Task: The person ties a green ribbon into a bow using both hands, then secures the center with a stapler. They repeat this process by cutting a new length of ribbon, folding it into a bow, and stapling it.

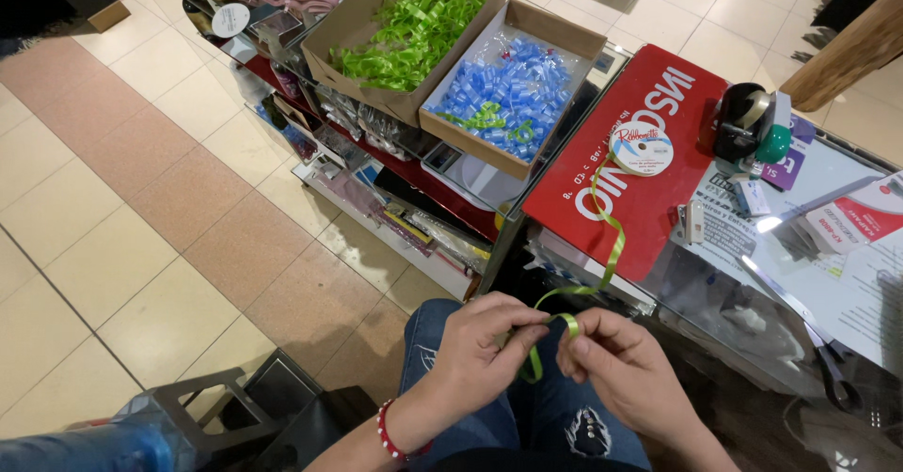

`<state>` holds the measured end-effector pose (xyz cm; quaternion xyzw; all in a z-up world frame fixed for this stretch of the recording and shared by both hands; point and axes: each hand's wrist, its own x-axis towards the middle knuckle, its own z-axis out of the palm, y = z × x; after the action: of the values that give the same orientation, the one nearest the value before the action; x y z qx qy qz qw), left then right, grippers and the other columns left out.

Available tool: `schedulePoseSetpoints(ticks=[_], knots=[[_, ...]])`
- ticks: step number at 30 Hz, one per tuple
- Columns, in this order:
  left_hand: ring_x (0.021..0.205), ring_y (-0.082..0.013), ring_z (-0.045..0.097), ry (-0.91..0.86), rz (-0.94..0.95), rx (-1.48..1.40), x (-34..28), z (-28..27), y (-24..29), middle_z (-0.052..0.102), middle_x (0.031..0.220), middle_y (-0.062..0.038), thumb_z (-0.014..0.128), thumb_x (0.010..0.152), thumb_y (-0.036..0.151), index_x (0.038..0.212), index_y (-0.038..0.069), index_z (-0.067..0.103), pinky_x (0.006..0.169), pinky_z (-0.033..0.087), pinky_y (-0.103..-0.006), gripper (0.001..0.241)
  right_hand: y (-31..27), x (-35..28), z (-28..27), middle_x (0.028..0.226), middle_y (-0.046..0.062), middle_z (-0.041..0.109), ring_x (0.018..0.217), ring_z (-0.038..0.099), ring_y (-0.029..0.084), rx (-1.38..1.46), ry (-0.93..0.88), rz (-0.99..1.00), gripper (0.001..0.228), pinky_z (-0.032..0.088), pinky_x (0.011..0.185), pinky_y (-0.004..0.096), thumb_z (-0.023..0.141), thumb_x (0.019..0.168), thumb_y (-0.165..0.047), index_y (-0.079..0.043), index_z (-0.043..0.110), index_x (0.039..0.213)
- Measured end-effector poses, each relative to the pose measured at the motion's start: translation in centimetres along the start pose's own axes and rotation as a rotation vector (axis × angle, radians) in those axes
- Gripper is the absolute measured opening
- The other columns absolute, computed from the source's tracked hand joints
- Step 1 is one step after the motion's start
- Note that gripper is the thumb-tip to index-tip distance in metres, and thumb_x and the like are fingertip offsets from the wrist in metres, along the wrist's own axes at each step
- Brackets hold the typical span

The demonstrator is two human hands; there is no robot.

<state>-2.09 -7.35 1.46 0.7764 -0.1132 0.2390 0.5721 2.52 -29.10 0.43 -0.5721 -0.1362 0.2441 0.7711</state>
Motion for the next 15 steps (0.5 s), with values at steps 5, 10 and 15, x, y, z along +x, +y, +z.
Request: schedulePoseSetpoints(ticks=[5,10,15], knots=[[0.082,-0.0185,0.075,0.019,-0.051,-0.015,0.3,0.0,0.5,0.078,0.092,-0.005,0.078,0.099,0.007,0.111,0.009,0.081,0.072,0.060,-0.0310,0.012,-0.1,0.4,0.7,0.085,0.016,0.066,0.074,0.061,0.024,0.084,0.010,-0.077,0.011,0.049,0.068,0.034,0.073,0.098,0.001,0.009,0.071,0.106],[0.085,-0.0167,0.075,-0.003,-0.157,-0.036,0.6,-0.2,0.9,0.080,0.093,-0.003,0.075,0.101,0.012,0.110,0.014,0.084,0.075,0.057,-0.0302,0.013,-1.4,0.6,1.4,0.087,0.019,0.077,0.077,0.070,0.025,-0.061,0.043,-0.078,0.007,0.058,0.075,0.035,0.073,0.099,0.000,0.006,0.074,0.102],[0.079,-0.0120,0.072,0.013,-0.277,-0.058,0.5,0.4,-0.1,0.078,0.088,0.000,0.079,0.098,0.015,0.101,0.014,0.084,0.070,0.056,-0.0279,0.007,-2.2,1.2,2.2,0.086,0.014,0.081,0.081,0.077,0.020,-0.309,0.148,-0.066,0.003,0.064,0.080,0.033,0.074,0.099,-0.002,0.000,0.073,0.099]])
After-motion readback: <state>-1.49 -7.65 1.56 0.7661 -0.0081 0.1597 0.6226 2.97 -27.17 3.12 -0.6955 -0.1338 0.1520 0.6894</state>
